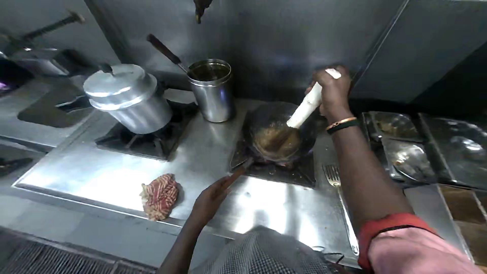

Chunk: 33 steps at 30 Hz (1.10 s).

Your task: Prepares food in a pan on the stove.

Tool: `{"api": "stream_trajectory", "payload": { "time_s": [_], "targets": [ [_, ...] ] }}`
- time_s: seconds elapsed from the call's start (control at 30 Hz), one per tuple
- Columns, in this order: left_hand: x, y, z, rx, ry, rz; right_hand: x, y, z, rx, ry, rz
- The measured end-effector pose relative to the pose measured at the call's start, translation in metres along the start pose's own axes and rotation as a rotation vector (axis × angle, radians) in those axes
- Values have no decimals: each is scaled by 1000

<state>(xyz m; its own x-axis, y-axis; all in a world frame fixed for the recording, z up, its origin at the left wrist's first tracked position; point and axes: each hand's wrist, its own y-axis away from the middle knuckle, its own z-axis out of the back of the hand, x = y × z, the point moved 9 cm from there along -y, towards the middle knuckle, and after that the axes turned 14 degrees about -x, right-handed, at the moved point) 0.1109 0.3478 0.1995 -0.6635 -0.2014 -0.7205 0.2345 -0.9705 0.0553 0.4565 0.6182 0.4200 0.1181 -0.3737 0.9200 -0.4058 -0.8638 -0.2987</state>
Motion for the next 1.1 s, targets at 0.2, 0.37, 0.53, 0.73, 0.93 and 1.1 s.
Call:
{"api": "stream_trajectory", "payload": {
  "time_s": [0.2, 0.37, 0.53, 0.73, 0.93, 1.1],
  "targets": [
    [-8, 3, -5, -6, 111, 58, -10, 11, 24, -87, -98, 73],
    [-15, 10, -13, 33, 170, 138, 32, 38, 51, -71, -240, 121],
    [-23, 13, -4, 24, 176, 140, -40, 70, 82, -200, -266, 31],
    [-41, 5, 19, 82, 115, 52, -36, 128, 89, -241, -270, 11],
    [-41, -12, 32, 152, 201, -2, -16, 180, 96, -159, 11, -176],
    [-45, -15, 24, 345, 287, -99, -49, 212, 72, -181, 58, -64]
  ]
}}
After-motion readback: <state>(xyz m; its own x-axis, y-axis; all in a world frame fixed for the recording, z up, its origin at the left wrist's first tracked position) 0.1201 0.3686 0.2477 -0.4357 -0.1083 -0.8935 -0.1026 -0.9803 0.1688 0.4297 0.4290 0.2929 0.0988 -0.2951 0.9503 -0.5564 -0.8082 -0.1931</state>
